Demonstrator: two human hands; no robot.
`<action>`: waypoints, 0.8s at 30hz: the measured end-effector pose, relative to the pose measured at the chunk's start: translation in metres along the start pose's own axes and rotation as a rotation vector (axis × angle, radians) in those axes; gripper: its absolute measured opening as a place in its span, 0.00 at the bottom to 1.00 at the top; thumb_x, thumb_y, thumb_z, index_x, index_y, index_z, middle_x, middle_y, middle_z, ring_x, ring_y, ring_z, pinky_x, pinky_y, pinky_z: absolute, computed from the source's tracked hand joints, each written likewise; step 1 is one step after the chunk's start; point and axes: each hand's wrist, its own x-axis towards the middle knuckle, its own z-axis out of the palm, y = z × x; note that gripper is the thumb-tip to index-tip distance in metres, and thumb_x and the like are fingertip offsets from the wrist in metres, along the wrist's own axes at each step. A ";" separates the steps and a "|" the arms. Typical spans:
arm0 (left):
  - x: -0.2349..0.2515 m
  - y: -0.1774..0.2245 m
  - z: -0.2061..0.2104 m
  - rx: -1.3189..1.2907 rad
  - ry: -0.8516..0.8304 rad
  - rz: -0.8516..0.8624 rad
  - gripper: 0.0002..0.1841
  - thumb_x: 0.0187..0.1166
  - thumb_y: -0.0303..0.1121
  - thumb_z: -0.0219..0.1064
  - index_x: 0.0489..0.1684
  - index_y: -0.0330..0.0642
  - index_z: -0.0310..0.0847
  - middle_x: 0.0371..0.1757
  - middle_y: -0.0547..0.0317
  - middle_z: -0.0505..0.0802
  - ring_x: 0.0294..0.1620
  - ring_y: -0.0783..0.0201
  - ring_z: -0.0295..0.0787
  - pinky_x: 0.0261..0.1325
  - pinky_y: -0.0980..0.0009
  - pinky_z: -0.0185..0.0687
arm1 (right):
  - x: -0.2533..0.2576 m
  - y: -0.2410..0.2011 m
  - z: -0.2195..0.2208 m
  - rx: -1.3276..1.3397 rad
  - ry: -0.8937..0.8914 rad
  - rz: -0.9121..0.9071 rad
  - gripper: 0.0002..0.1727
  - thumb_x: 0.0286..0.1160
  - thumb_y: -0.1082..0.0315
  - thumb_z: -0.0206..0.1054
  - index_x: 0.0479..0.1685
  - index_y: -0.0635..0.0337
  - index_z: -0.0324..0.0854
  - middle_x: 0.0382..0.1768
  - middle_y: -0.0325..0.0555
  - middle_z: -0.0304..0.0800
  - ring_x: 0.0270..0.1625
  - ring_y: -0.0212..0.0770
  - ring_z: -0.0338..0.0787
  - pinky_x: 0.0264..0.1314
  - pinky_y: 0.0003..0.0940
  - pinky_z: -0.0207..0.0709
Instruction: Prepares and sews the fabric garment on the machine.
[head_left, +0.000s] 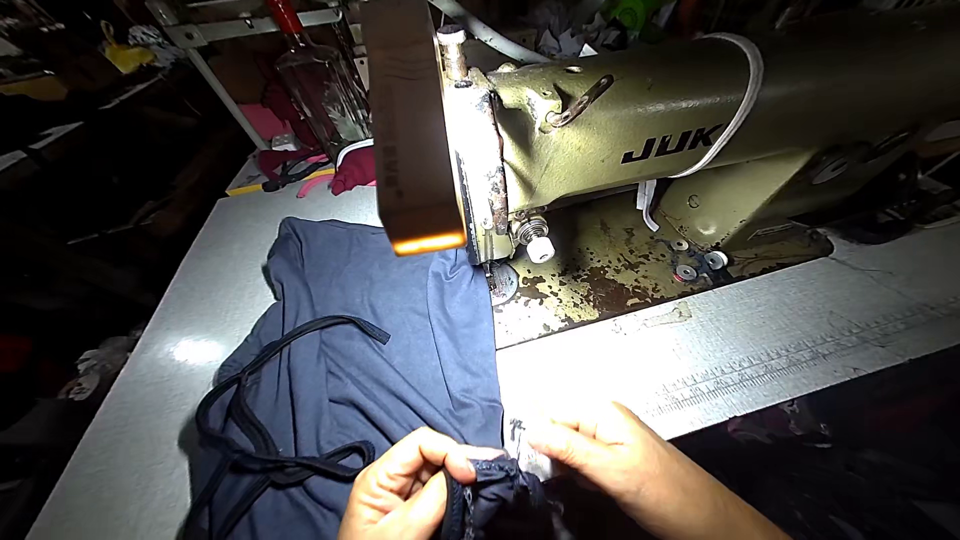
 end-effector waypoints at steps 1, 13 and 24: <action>0.000 0.001 -0.001 -0.006 0.007 0.001 0.18 0.76 0.15 0.59 0.39 0.51 0.91 0.41 0.70 0.98 0.46 0.75 0.95 0.58 0.73 0.90 | -0.001 0.000 -0.001 0.026 0.067 0.037 0.17 0.82 0.59 0.61 0.20 0.47 0.79 0.14 0.19 0.66 0.17 0.13 0.64 0.20 0.13 0.55; 0.003 0.010 -0.006 0.023 -0.018 0.025 0.18 0.77 0.14 0.58 0.40 0.49 0.91 0.44 0.67 0.98 0.47 0.75 0.95 0.57 0.74 0.90 | 0.008 0.002 -0.083 -1.258 0.730 0.098 0.13 0.79 0.58 0.71 0.43 0.61 0.87 0.28 0.57 0.88 0.32 0.63 0.90 0.30 0.61 0.75; 0.015 0.031 -0.006 0.195 -0.096 0.035 0.21 0.71 0.11 0.56 0.47 0.49 0.85 0.45 0.71 0.97 0.45 0.76 0.94 0.50 0.76 0.91 | -0.002 -0.023 0.021 -0.312 0.014 -0.167 0.24 0.69 0.64 0.75 0.64 0.64 0.84 0.38 0.47 0.90 0.31 0.34 0.83 0.33 0.30 0.77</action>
